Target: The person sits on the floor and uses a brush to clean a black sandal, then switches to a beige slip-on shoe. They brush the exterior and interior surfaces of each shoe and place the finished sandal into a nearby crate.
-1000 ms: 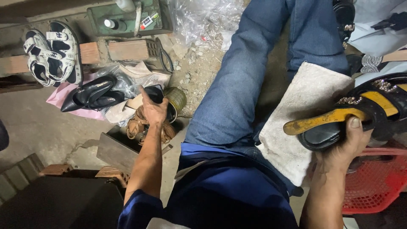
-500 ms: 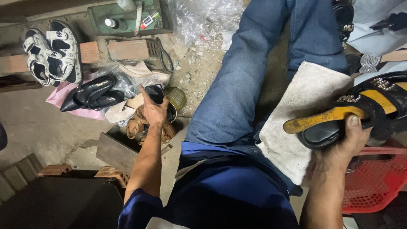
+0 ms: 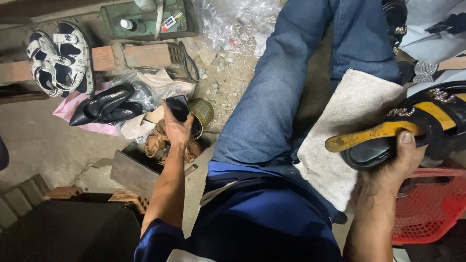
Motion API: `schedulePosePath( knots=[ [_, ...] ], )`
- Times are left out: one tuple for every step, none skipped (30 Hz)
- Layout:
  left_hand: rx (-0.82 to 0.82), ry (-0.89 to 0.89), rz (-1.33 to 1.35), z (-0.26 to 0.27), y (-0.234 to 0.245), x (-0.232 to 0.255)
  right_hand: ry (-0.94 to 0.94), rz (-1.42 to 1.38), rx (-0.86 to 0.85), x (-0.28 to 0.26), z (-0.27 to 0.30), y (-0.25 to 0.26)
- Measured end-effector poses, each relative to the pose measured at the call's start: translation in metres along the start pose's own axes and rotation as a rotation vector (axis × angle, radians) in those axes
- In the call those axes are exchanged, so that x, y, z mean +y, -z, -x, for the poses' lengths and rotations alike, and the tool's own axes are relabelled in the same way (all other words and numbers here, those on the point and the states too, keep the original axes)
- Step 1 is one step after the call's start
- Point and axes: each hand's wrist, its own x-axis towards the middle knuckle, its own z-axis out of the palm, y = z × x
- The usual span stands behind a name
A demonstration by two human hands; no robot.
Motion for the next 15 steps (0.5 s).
schedulePosePath(
  knots=[
    [0.0,0.002,0.0,0.003,0.006,0.009,-0.001,0.0,-0.001,0.001,0.0,0.0],
    [-0.007,0.018,0.044,0.006,0.012,0.018,0.0,0.003,0.008,0.002,-0.001,0.001],
    [-0.014,0.034,0.087,0.009,0.018,0.027,0.001,0.006,0.017,0.003,-0.001,0.001],
    [-0.014,0.035,0.087,0.013,0.026,0.04,0.0,0.006,0.016,0.005,-0.001,0.004],
    [-0.02,0.099,0.111,0.016,0.034,0.052,0.009,-0.009,0.015,0.008,-0.002,0.006],
    [-0.026,0.163,0.134,0.02,0.042,0.065,0.018,-0.023,0.015,0.011,-0.002,0.008],
    [-0.026,0.164,0.133,0.016,0.038,0.054,0.017,-0.023,0.014,0.011,-0.002,0.008],
    [0.006,0.095,0.161,0.013,0.035,0.043,0.001,-0.02,0.028,0.011,-0.002,0.009],
    [0.039,0.026,0.189,0.01,0.032,0.032,-0.015,-0.017,0.041,0.011,-0.002,0.009],
    [0.039,0.027,0.189,0.01,0.035,0.032,-0.016,-0.017,0.04,0.011,-0.001,0.009],
    [0.05,0.048,0.174,0.01,0.038,0.033,-0.021,-0.013,0.04,0.01,-0.001,0.009],
    [0.061,0.069,0.159,0.01,0.042,0.034,-0.025,-0.008,0.04,0.009,-0.001,0.008],
    [0.061,0.069,0.159,0.009,0.043,0.035,-0.026,-0.008,0.039,0.011,-0.001,0.009],
    [0.063,0.069,0.212,0.008,0.045,0.036,-0.028,-0.021,0.051,0.012,-0.002,0.01],
    [0.065,0.069,0.265,0.008,0.046,0.036,-0.031,-0.033,0.063,0.013,-0.002,0.011]
  ],
)
